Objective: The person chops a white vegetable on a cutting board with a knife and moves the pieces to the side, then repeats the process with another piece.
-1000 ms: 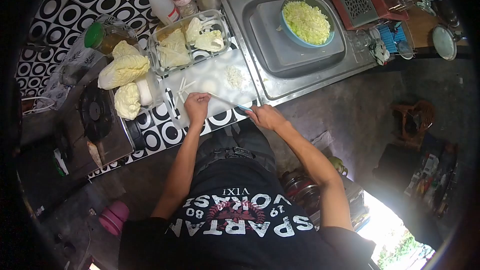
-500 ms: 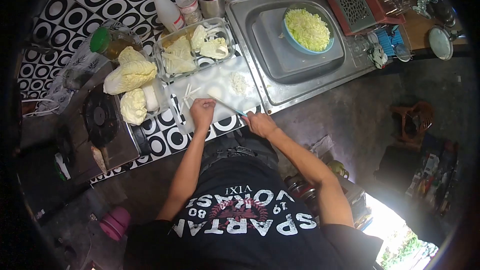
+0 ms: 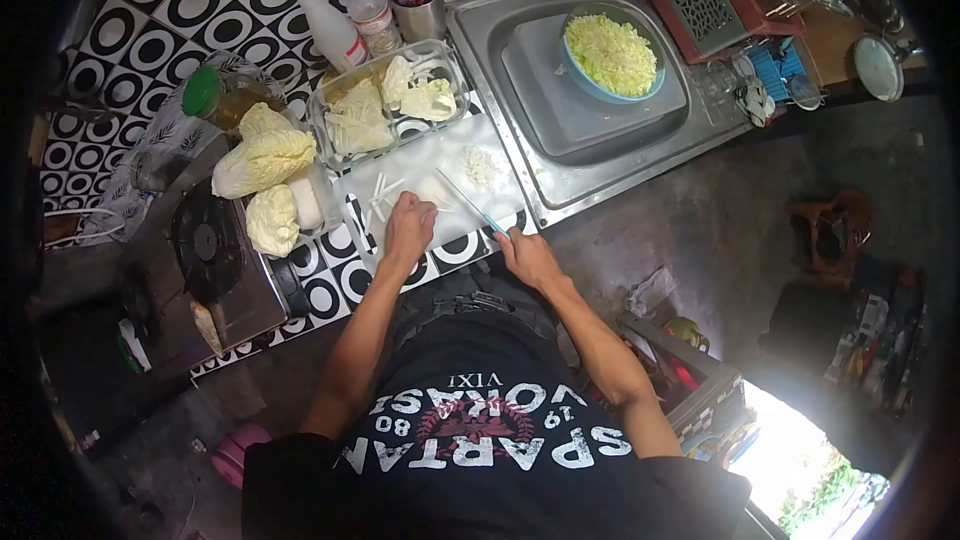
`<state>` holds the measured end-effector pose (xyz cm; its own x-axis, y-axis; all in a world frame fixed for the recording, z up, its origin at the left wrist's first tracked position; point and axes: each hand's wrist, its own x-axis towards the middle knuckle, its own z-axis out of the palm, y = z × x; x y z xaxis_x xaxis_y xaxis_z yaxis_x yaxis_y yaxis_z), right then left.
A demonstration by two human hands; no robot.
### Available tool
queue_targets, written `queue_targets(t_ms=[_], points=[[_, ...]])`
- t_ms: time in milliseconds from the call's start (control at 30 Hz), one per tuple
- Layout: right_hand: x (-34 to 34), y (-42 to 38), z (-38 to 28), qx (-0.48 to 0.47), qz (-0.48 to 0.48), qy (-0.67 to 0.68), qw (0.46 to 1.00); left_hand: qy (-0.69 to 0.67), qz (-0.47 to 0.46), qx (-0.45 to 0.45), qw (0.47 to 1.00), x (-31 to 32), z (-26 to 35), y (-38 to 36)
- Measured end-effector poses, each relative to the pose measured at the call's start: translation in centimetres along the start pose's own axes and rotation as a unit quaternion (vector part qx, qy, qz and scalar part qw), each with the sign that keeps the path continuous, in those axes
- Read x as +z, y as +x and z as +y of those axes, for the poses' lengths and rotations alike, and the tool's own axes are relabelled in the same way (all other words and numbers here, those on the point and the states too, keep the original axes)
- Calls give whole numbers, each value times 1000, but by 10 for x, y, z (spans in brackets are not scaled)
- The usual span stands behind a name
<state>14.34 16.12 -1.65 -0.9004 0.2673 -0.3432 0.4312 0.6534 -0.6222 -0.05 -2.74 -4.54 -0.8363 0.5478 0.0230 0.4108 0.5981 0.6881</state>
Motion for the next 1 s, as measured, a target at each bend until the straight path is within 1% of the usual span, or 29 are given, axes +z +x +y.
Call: queue_targets(t_ms=[33,100,133,200,233,333,367,433,467,500,567,600,633,700,767,833,900,967,1000], points=[[0,-2,-1,6,2,8,1000,2,-3,1,1000,-5,1,1],[3,-4,-2,12,1,18,1000,80,-31,49,995,-14,1,3],[5,-6,-2,14,0,20,1000,81,-32,49,995,-17,-1,3],[6,-10,-2,19,-1,23,1000,165,-47,85,981,-22,-8,3],[5,-12,-4,26,1,34,999,166,-50,87,981,-26,-12,2],[2,-16,-7,43,-2,53,998,237,-45,31,970,-42,-21,0],[2,-17,-7,52,-9,58,997,239,-47,32,969,-44,-21,0],[5,-16,-4,55,-8,69,996,237,9,-23,971,-50,-14,3],[7,-16,-2,56,-8,77,995,204,21,-12,979,-50,-9,5],[9,-15,-1,56,-7,79,995,205,20,-11,979,-45,-7,8],[11,-13,1,65,-6,104,992,150,-14,112,982,-29,-1,14],[10,-12,0,64,-6,103,993,141,-45,127,981,-27,8,17],[9,-10,-1,67,-14,99,993,141,-43,127,981,-22,10,19],[6,-8,-3,72,-19,95,993,126,-91,100,983,-10,10,25],[4,-6,-4,79,-37,82,993,116,-88,86,986,-3,7,30],[3,-6,-2,82,-47,80,992,124,-108,56,985,-1,6,30],[2,-7,-5,63,-36,84,994,117,-94,52,987,4,9,27],[-2,-8,-9,71,-40,87,993,106,-81,50,990,14,14,25],[-3,-9,-11,79,-42,90,992,91,-56,41,993,19,17,24]])
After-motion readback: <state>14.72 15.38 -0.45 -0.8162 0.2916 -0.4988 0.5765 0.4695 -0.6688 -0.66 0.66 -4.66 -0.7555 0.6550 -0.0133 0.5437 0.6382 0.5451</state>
